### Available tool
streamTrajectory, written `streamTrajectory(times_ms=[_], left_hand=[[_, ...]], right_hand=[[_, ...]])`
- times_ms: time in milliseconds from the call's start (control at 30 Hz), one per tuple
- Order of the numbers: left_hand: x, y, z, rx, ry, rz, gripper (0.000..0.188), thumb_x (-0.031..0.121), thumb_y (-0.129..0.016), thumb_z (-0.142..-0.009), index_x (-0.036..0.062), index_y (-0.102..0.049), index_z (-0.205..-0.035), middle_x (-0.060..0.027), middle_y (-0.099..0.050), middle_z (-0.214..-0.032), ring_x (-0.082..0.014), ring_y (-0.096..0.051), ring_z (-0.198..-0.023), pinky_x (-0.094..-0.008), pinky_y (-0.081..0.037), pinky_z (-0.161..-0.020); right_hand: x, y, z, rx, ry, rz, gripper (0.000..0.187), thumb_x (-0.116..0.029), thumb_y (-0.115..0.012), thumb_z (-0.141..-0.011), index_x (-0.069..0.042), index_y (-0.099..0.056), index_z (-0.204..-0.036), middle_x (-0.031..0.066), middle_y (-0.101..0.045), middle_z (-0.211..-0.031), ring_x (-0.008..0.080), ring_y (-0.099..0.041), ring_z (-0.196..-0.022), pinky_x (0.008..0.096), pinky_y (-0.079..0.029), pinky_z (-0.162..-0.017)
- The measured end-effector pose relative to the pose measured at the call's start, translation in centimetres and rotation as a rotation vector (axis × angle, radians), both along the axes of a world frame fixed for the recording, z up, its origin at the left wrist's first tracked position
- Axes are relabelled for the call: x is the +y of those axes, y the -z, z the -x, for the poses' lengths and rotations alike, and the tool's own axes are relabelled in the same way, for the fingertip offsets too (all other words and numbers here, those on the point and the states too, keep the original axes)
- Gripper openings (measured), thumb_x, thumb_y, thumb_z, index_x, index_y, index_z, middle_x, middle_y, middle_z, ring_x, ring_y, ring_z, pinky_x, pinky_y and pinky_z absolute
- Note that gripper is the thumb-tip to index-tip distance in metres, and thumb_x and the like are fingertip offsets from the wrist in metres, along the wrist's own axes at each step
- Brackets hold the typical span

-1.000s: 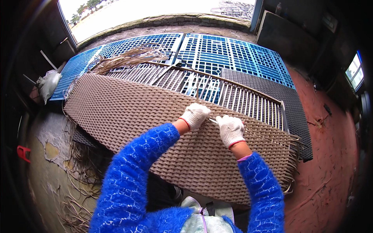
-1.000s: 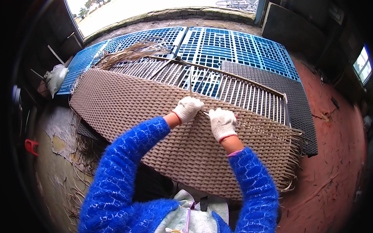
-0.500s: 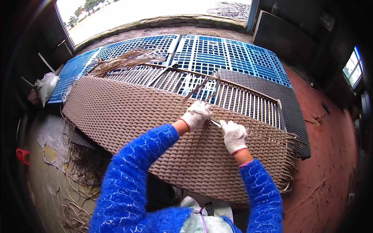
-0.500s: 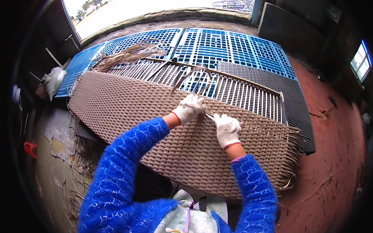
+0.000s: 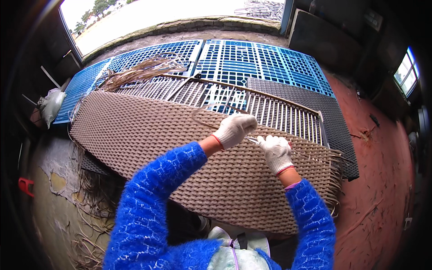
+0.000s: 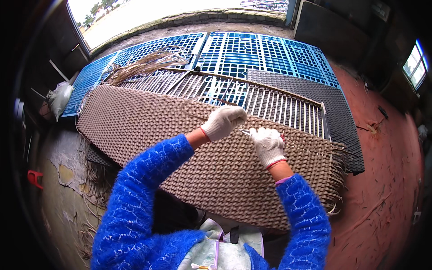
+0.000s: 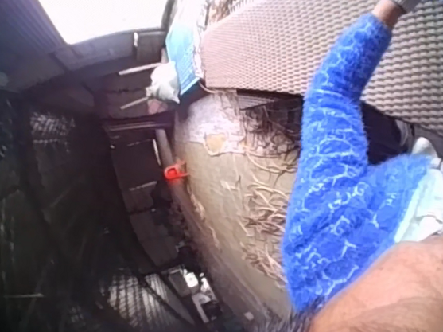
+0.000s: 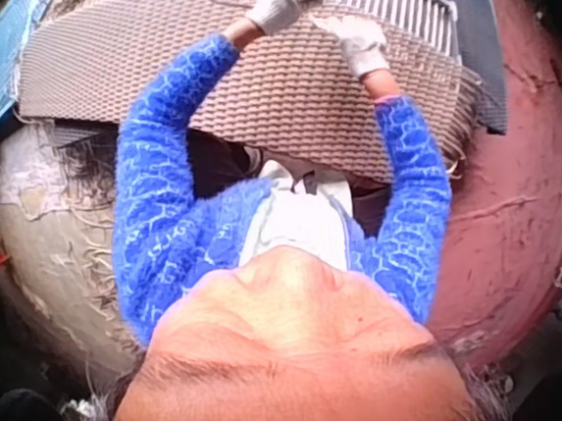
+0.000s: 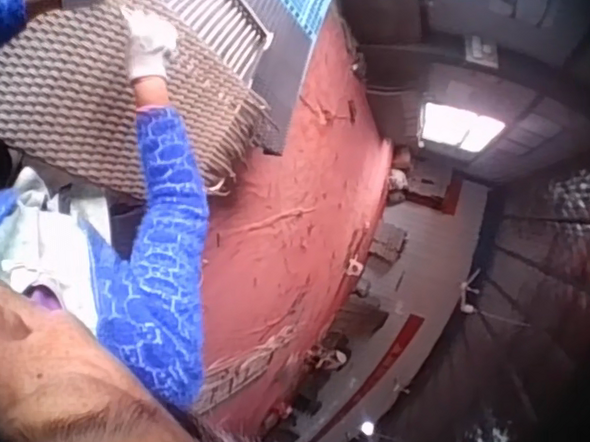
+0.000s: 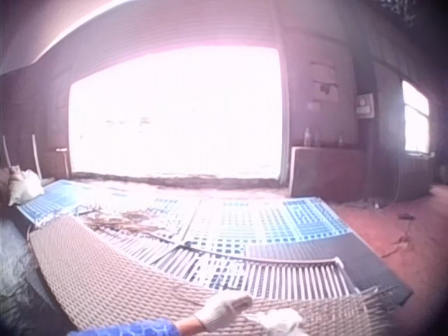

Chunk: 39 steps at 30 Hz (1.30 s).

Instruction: The person sits on the floor and weaves a large brown mat by hand, interlacing thin strips of material through a metal grid frame. They repeatedly pull and adjust the strips to tighten the weave and occasionally flip the mat to work on different sections.

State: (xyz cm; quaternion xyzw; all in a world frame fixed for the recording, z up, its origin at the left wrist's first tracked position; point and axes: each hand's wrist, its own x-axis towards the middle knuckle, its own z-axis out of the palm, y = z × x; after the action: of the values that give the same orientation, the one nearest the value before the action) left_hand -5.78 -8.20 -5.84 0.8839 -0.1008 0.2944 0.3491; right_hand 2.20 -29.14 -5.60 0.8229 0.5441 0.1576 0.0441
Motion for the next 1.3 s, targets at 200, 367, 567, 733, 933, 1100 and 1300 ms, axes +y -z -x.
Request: streamTrajectory(times_ms=[200,367,567,733,933,1100,1300], left_hand=[[1.7,1.7,0.7,0.329,0.042,-0.071,0.002,0.01,-0.074,-0.091,0.0114,-0.073,-0.091,-0.0025,-0.072,-0.083,-0.0157,-0.068,-0.075,-0.0298,-0.058,-0.072],[3.0,1.0,0.9,0.688,-0.185,0.318,0.01,0.015,-0.076,-0.09,0.0058,-0.073,-0.088,-0.0053,-0.072,-0.081,-0.0145,-0.066,-0.072,-0.0312,-0.058,-0.068],[2.8,0.1,1.1,0.701,-0.363,-0.039,0.011,0.017,-0.076,-0.081,0.0075,-0.07,-0.079,-0.0093,-0.071,-0.077,-0.02,-0.068,-0.069,-0.0346,-0.056,-0.067],[2.3,0.4,0.9,0.706,-0.448,-0.144,0.009,0.015,-0.073,-0.079,0.0097,-0.067,-0.076,-0.0086,-0.07,-0.079,-0.0243,-0.069,-0.071,-0.037,-0.055,-0.066],[1.1,0.6,0.8,0.699,-0.483,-0.241,0.01,0.02,-0.07,-0.08,0.0101,-0.068,-0.083,-0.0115,-0.07,-0.08,-0.0322,-0.07,-0.077,-0.0429,-0.055,-0.07],[1.3,1.7,0.6,0.746,-0.501,-0.25,0.008,0.017,-0.067,-0.085,0.0106,-0.07,-0.088,-0.0147,-0.071,-0.082,-0.0353,-0.071,-0.081,-0.0455,-0.056,-0.075],[2.6,2.9,0.6,0.637,-0.434,-0.355,0.007,0.013,-0.067,-0.088,0.0086,-0.069,-0.083,-0.0156,-0.071,-0.079,-0.0357,-0.07,-0.074,-0.0459,-0.057,-0.067]], right_hand=[[1.1,-0.2,1.0,0.023,-0.026,0.022,0.024,-0.016,-0.056,-0.096,-0.012,-0.067,-0.116,0.008,-0.068,-0.088,0.024,-0.069,-0.083,0.0385,-0.054,-0.075],[2.0,0.3,0.7,0.056,-0.093,0.003,0.025,-0.014,-0.054,-0.095,-0.01,-0.067,-0.116,0.0085,-0.069,-0.09,0.0257,-0.069,-0.084,0.0386,-0.054,-0.076],[3.0,1.8,0.7,0.056,-0.07,-0.022,0.028,-0.014,-0.053,-0.095,-0.01,-0.068,-0.119,0.0083,-0.069,-0.091,0.0257,-0.069,-0.084,0.0375,-0.054,-0.076],[2.8,2.1,0.7,0.04,-0.065,-0.028,0.032,-0.014,-0.055,-0.094,-0.012,-0.068,-0.123,0.0089,-0.069,-0.091,0.0251,-0.069,-0.085,0.0371,-0.054,-0.077],[2.9,2.2,0.5,0.058,-0.073,-0.046,0.032,-0.014,-0.055,-0.094,-0.012,-0.068,-0.124,0.0095,-0.069,-0.092,0.0252,-0.069,-0.085,0.0379,-0.054,-0.078],[3.0,2.1,0.8,0.051,-0.052,-0.009,0.033,-0.014,-0.055,-0.094,-0.014,-0.067,-0.126,0.0084,-0.069,-0.094,0.0254,-0.069,-0.084,0.038,-0.055,-0.077],[3.6,0.7,0.2,0.209,0.105,0.153,0.028,-0.02,-0.057,-0.097,-0.02,-0.067,-0.123,0.0087,-0.07,-0.096,0.0274,-0.071,-0.087,0.0429,-0.056,-0.071]])
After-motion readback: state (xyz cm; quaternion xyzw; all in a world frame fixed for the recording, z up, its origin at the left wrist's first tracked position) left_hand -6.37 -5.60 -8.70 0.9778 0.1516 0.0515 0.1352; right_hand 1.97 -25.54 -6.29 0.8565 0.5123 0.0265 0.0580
